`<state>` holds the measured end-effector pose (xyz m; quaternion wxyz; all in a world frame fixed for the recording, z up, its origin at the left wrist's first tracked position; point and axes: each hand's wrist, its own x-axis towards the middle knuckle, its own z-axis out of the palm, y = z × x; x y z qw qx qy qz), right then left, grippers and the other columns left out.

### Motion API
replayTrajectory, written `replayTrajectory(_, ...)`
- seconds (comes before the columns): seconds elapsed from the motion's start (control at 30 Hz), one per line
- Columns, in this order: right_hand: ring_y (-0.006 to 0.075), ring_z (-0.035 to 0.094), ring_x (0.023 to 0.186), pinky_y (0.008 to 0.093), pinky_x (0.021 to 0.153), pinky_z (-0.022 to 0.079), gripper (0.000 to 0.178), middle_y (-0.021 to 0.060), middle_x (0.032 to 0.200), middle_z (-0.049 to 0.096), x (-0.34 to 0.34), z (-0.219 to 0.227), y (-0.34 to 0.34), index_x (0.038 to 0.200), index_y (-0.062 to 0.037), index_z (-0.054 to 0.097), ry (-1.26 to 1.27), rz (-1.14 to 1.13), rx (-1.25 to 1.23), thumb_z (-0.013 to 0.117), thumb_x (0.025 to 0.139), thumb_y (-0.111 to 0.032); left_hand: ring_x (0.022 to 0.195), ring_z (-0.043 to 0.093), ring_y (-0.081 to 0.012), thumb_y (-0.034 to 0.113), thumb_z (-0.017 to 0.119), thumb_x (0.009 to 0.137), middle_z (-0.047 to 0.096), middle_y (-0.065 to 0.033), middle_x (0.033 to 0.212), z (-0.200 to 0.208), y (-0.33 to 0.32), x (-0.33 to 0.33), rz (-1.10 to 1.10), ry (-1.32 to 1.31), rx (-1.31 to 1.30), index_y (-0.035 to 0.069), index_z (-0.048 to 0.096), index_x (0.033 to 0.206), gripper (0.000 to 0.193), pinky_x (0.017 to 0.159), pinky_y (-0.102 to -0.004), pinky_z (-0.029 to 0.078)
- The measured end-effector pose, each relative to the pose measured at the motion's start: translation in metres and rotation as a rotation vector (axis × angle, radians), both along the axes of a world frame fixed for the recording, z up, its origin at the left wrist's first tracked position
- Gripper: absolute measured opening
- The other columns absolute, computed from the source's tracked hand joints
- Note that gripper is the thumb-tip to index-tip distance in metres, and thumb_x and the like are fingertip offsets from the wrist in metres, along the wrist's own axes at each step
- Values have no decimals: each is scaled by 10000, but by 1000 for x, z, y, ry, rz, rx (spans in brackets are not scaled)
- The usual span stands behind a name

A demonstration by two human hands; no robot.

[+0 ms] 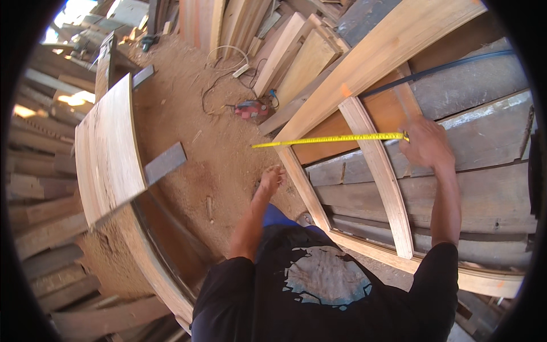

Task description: The person measures a wooden board with a tape measure, then measures a wooden frame. They use a square to mark a corner on the board and then mark a line on a thin wooden strip with a square and a pencil.

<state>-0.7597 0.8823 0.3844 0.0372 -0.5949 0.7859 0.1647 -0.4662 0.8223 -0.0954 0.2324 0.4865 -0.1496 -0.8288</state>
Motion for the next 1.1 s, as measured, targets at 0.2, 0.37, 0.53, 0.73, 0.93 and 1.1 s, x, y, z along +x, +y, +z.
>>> replayTrajectory(0.2,355,647,1046,467,923,495,311,208,1055,685,7,-19,-19,1045,-59,717,106,35,101,651,803,-244,690,618,-174,242,570,1027,661,-77,970,-26,138,31,18,-113,9,55,558,1187,246,593,-342,530)
replayTrajectory(0.37,350,663,1090,446,945,519,263,219,1079,719,0,-14,-20,988,-51,760,169,86,110,646,837,-234,669,614,-150,274,599,1015,662,-76,955,-37,191,57,-42,-355,122,46,556,1185,287,569,-316,523)
replayTrajectory(0.53,362,664,1099,458,928,530,293,226,1106,711,17,-12,-46,1006,-48,755,265,95,204,632,843,-259,692,672,-180,313,597,981,712,-113,942,-83,199,91,-137,-525,-53,37,653,1130,318,573,-351,543)
replayTrajectory(0.73,350,700,1074,430,920,549,288,222,1096,731,43,-11,-79,1005,-15,767,324,68,243,657,838,-222,781,697,-221,316,613,926,724,-133,886,-120,191,122,-233,-714,-304,5,692,1096,363,713,-367,552)
replayTrajectory(0.93,369,712,1018,431,889,554,267,230,1033,736,46,-25,-101,967,-6,770,324,66,272,641,807,-178,822,701,-256,351,625,902,716,-159,859,-102,190,149,-213,-686,-224,10,701,1060,383,746,-388,542)
replayTrajectory(1.1,355,716,1014,427,870,561,266,217,1043,738,49,-29,-115,972,-15,771,322,108,242,637,803,-170,820,700,-276,369,621,878,719,-170,864,-124,199,195,-278,-814,-147,22,708,1020,385,750,-399,542)
